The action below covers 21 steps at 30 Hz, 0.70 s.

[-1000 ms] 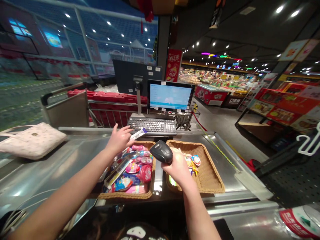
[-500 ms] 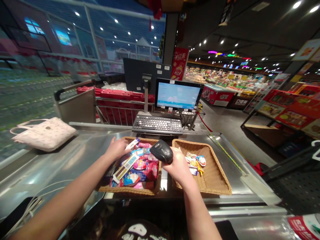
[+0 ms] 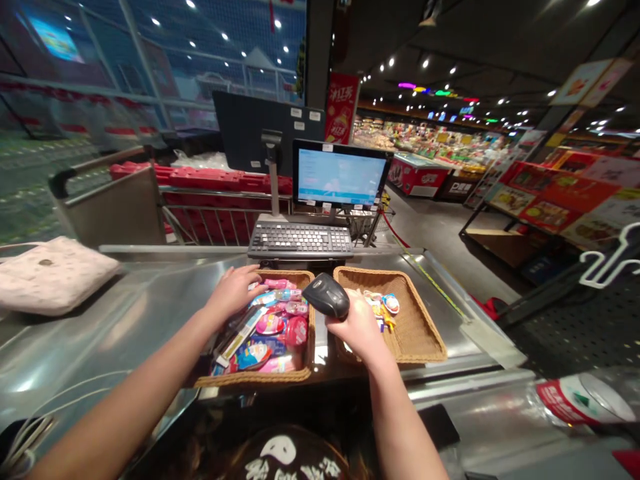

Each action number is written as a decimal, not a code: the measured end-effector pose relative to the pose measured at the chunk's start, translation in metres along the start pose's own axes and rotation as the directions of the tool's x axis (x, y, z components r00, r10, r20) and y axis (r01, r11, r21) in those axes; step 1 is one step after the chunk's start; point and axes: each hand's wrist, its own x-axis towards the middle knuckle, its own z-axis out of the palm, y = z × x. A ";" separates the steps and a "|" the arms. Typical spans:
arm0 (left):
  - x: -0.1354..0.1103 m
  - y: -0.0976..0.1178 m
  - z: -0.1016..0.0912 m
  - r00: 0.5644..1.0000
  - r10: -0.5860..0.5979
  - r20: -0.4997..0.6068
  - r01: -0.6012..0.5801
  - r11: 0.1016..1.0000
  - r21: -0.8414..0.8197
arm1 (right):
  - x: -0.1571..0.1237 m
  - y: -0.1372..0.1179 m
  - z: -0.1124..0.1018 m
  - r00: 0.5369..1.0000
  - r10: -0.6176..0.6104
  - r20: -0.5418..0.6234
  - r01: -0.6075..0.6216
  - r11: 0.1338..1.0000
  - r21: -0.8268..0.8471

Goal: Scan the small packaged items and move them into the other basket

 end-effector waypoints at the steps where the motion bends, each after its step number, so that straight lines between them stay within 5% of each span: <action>1: 0.006 0.010 0.001 0.999 0.042 -0.002 -0.042 0.999 -0.023 | -0.003 0.006 -0.006 0.999 0.029 -0.026 -0.029 1.000 -0.012; 11: 0.077 0.153 0.055 0.895 0.446 -0.005 -0.444 0.892 -0.082 | -0.041 0.078 -0.082 0.907 0.249 -0.340 -0.259 0.966 0.017; 17: 0.115 0.228 0.110 0.790 0.559 0.251 -0.550 0.828 -0.109 | -0.055 0.114 -0.105 0.877 0.285 -0.385 -0.312 0.950 -0.007; 21: 0.131 0.260 0.157 0.695 0.526 0.490 -0.559 0.824 -0.092 | -0.057 0.136 -0.114 0.870 0.314 -0.380 -0.341 0.940 -0.006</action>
